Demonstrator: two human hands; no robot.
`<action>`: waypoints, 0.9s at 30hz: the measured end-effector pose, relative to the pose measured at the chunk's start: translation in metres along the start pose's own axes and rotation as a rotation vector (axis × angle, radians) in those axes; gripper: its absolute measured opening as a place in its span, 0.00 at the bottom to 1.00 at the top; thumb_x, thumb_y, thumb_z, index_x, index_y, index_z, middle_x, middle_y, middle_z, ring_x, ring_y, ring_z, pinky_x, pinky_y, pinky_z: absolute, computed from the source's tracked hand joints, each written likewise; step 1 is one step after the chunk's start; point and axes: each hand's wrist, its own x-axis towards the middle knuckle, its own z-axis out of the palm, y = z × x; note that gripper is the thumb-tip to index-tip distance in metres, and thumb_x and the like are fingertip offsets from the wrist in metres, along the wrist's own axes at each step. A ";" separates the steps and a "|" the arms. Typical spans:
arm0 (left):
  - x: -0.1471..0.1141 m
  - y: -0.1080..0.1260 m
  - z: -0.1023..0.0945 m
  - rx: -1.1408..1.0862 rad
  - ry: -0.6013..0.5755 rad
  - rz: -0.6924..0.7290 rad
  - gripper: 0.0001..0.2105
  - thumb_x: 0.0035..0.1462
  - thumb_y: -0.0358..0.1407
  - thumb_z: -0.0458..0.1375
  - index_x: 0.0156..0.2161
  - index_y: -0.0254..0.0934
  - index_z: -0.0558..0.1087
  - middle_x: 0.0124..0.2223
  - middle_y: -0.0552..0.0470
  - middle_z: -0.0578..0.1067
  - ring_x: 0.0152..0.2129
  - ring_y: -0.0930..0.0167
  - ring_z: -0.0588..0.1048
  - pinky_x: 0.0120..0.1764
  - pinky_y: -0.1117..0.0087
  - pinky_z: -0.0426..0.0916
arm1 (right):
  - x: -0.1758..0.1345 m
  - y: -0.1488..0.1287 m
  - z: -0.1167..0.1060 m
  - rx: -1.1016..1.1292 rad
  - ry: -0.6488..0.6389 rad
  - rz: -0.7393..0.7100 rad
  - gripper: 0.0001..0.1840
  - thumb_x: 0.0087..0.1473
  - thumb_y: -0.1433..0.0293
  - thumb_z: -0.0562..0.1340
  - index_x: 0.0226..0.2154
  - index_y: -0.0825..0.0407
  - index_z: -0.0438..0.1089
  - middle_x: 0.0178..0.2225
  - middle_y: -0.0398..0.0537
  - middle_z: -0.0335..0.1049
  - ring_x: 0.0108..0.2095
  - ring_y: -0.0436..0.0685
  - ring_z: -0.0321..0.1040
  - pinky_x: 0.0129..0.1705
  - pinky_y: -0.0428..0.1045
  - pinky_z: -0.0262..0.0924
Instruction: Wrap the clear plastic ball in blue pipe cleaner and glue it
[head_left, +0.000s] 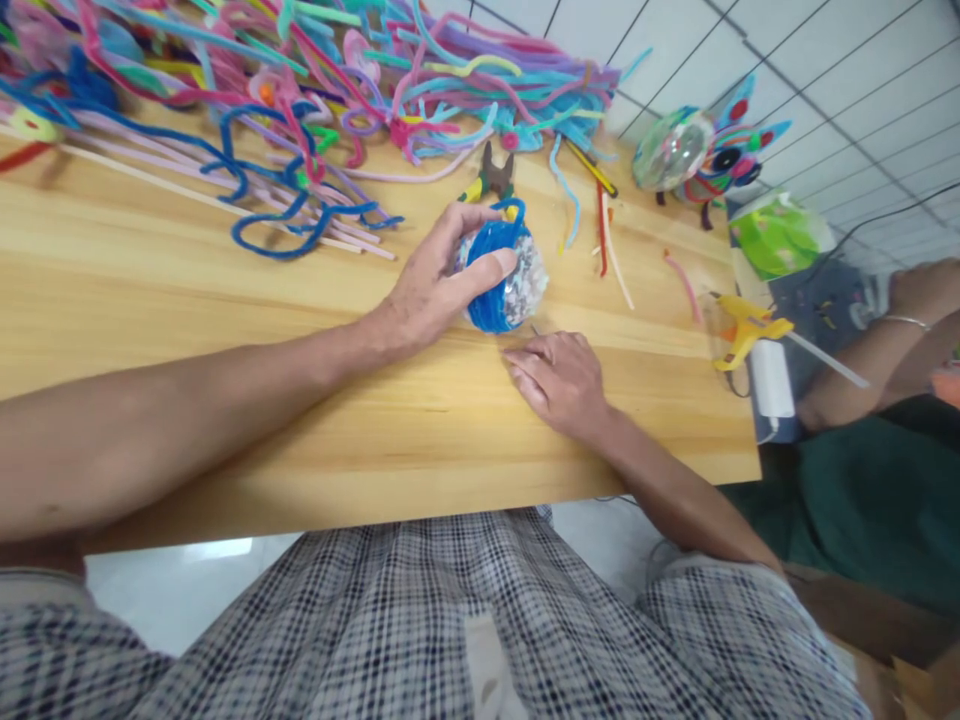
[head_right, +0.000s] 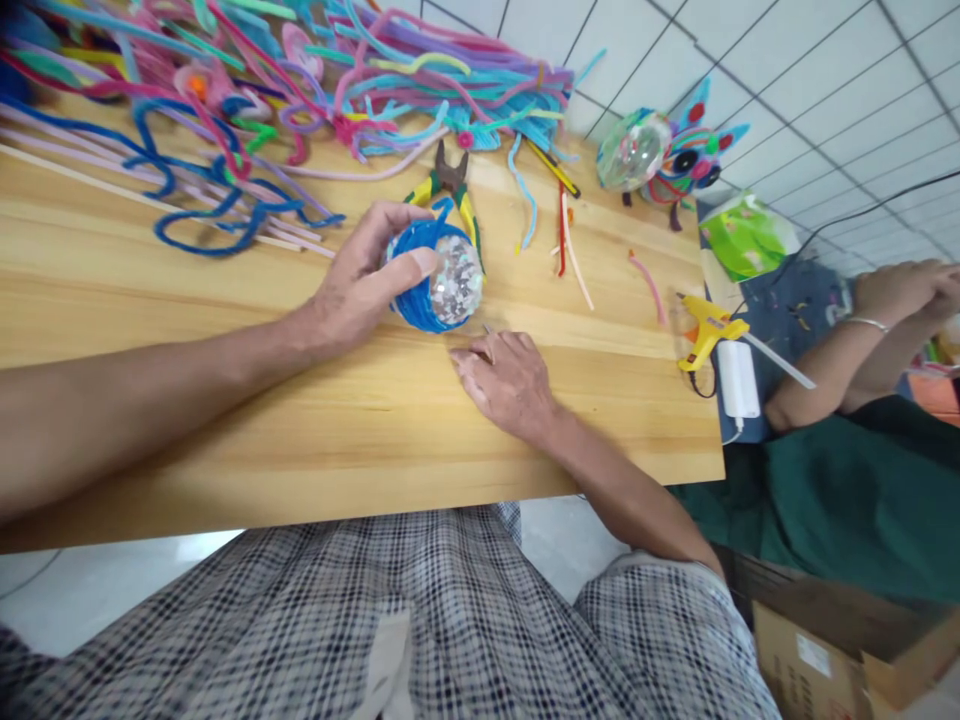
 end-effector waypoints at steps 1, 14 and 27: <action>0.000 0.000 0.000 0.001 -0.004 -0.005 0.23 0.71 0.57 0.64 0.61 0.48 0.73 0.59 0.49 0.82 0.58 0.59 0.81 0.62 0.53 0.78 | -0.001 0.001 -0.002 0.041 0.034 0.034 0.10 0.73 0.71 0.63 0.52 0.46 0.79 0.43 0.49 0.84 0.42 0.59 0.75 0.46 0.57 0.63; -0.001 0.001 -0.005 -0.050 -0.042 -0.025 0.25 0.69 0.61 0.64 0.61 0.49 0.73 0.59 0.50 0.82 0.58 0.58 0.81 0.63 0.52 0.79 | 0.003 0.025 -0.014 0.327 0.044 0.543 0.14 0.71 0.61 0.62 0.32 0.45 0.70 0.30 0.46 0.75 0.34 0.58 0.71 0.42 0.55 0.67; 0.000 0.001 -0.004 -0.014 -0.021 -0.012 0.28 0.68 0.62 0.64 0.61 0.45 0.73 0.57 0.48 0.82 0.56 0.57 0.80 0.60 0.53 0.79 | -0.001 0.033 -0.018 0.155 -0.197 0.394 0.07 0.69 0.67 0.61 0.35 0.46 0.69 0.36 0.52 0.77 0.39 0.62 0.70 0.44 0.57 0.64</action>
